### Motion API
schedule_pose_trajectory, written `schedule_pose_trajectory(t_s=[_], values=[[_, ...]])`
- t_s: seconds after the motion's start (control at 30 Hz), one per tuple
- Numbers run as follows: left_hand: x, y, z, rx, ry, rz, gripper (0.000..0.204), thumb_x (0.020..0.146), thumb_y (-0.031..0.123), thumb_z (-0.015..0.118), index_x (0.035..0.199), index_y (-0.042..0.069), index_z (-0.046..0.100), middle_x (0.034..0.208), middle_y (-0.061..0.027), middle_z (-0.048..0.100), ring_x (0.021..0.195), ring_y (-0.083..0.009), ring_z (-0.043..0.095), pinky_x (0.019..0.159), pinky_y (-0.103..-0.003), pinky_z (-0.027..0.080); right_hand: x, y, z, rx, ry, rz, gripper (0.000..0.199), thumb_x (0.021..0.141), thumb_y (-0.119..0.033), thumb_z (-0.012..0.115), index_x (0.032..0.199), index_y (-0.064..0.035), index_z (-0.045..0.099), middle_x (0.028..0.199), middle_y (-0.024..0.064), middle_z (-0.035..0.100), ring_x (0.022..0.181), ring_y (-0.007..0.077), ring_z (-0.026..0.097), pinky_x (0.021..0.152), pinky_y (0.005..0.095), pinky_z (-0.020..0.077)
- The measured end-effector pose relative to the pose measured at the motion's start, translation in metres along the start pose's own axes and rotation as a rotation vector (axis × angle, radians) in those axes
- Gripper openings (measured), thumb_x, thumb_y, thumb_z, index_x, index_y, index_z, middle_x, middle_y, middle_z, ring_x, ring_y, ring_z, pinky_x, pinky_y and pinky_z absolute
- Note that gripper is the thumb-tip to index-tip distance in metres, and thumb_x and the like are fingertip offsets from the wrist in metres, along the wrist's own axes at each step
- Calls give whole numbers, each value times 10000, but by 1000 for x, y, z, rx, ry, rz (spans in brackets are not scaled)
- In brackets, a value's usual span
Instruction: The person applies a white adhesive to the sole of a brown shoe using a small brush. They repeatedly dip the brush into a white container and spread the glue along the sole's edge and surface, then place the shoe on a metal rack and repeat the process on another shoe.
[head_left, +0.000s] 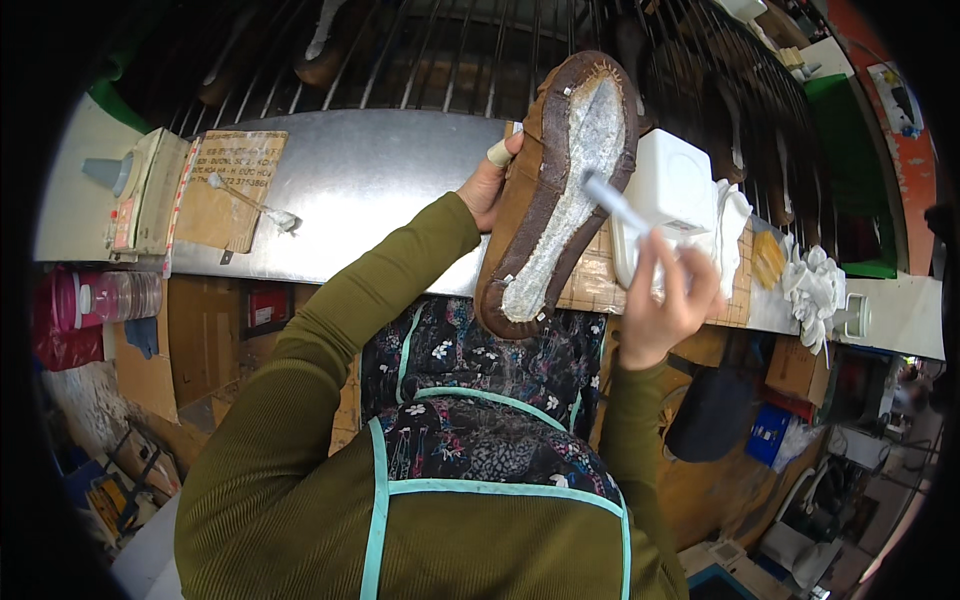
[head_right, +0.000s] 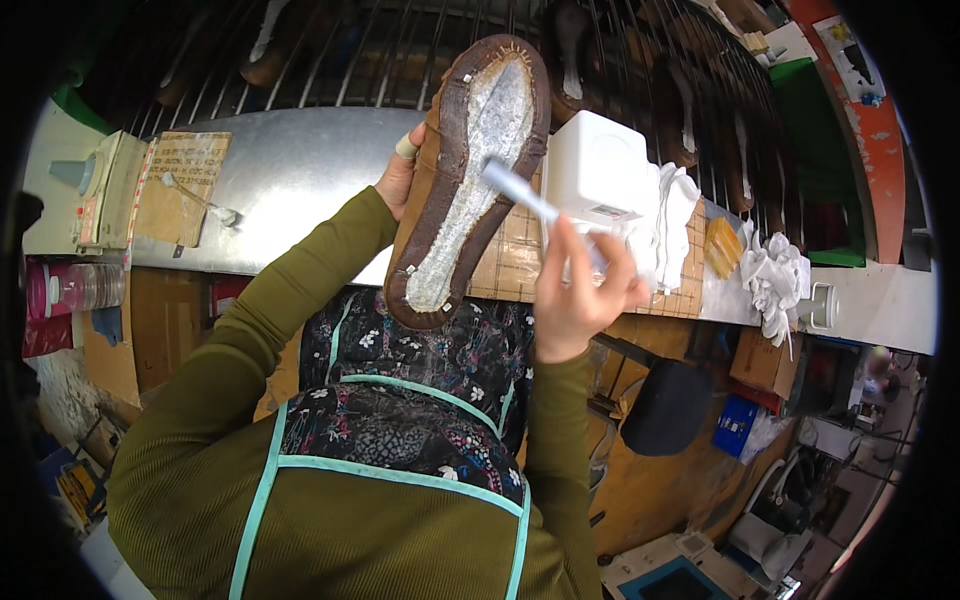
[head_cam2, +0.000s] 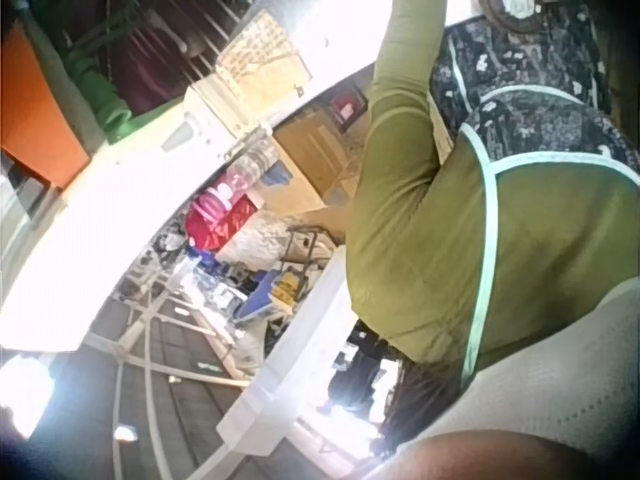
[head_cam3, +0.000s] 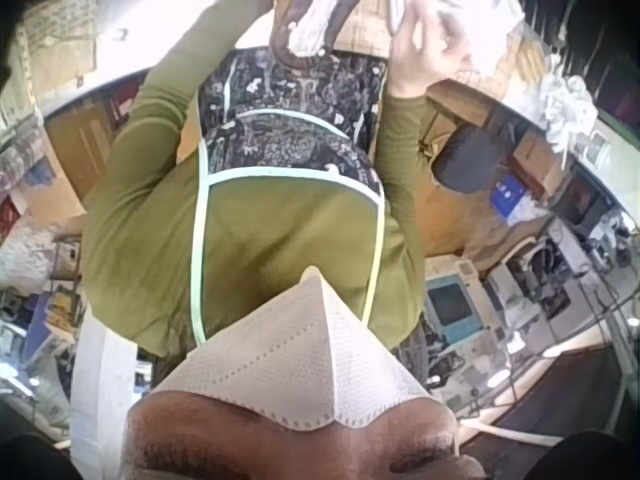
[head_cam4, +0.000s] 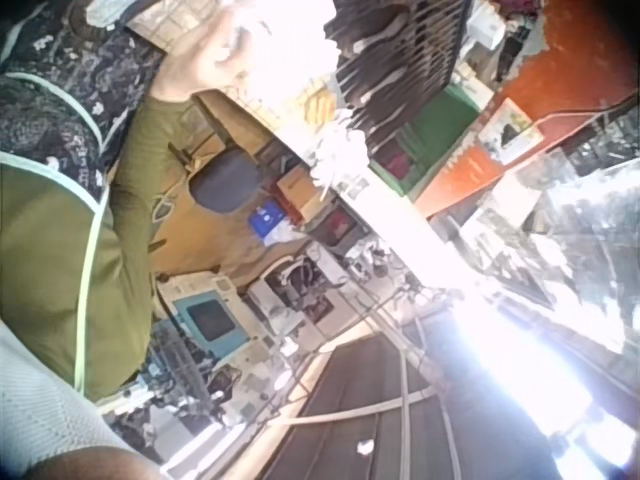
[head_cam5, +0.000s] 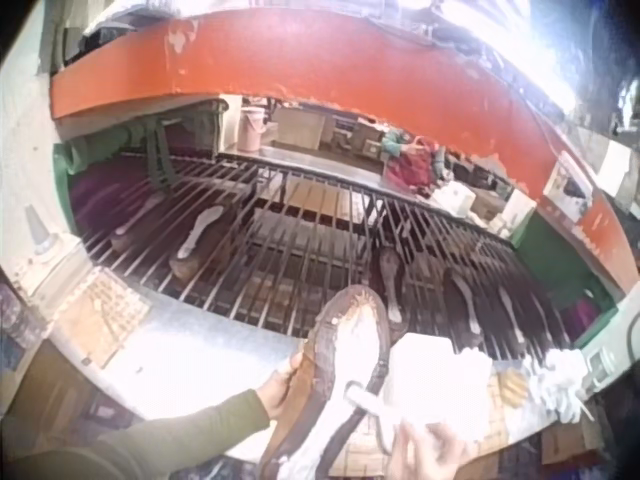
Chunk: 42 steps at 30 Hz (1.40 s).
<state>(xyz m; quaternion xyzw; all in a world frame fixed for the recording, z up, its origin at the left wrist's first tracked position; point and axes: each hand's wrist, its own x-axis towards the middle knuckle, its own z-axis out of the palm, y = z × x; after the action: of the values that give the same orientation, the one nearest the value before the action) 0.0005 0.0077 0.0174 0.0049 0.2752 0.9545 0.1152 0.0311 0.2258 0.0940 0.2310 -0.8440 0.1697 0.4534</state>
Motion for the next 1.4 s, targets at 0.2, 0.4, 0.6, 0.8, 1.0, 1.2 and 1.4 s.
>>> schedule_pose_trajectory(t_s=[0.2,0.4,0.6,0.8,1.0,1.2,1.4], values=[[-2,2,-6,-51,37,1,786,768,647,610,1315,91,510,1254,-140,579,1093,-255,594,970,-400,480,-55,-35,-70,394,-322,162,280,666,-96,818,934,-140,750,892,0,560,766,116,513,786,299,261],[-12,18,2,-251,-3,65,569,915,466,483,1275,27,520,1215,-156,594,1075,-257,602,955,-401,478,-72,12,-91,819,-116,872,143,815,30,677,958,35,673,986,46,496,832,112,507,699,236,439],[39,33,-39,-406,-221,252,428,926,343,455,1258,75,495,1138,-68,590,1019,-193,559,843,-357,406,-63,38,-91,848,36,929,77,856,4,629,927,32,621,938,21,535,739,66,471,648,196,379],[87,106,-130,-290,-211,329,479,878,436,461,1194,86,548,1072,-97,608,997,-228,559,841,-429,364,-65,49,-78,839,-5,941,83,832,28,637,913,38,625,912,31,536,737,79,498,658,205,407],[75,98,-68,-654,496,96,518,813,541,557,1160,157,564,1107,-74,623,979,-231,619,778,-395,374,-65,58,-77,872,85,1071,98,810,37,675,906,53,662,911,47,553,752,86,524,647,202,443],[94,97,-81,-340,543,124,412,781,580,574,989,226,610,934,2,641,821,-208,593,621,-340,333,-57,77,-61,819,110,1009,128,795,20,699,919,47,681,892,64,578,788,126,576,668,232,476],[156,141,-175,-489,841,276,336,764,526,479,948,275,606,972,46,638,821,-188,568,638,-341,325,-23,84,-64,773,65,861,133,805,-55,725,925,0,707,889,55,616,828,123,591,712,235,470]])
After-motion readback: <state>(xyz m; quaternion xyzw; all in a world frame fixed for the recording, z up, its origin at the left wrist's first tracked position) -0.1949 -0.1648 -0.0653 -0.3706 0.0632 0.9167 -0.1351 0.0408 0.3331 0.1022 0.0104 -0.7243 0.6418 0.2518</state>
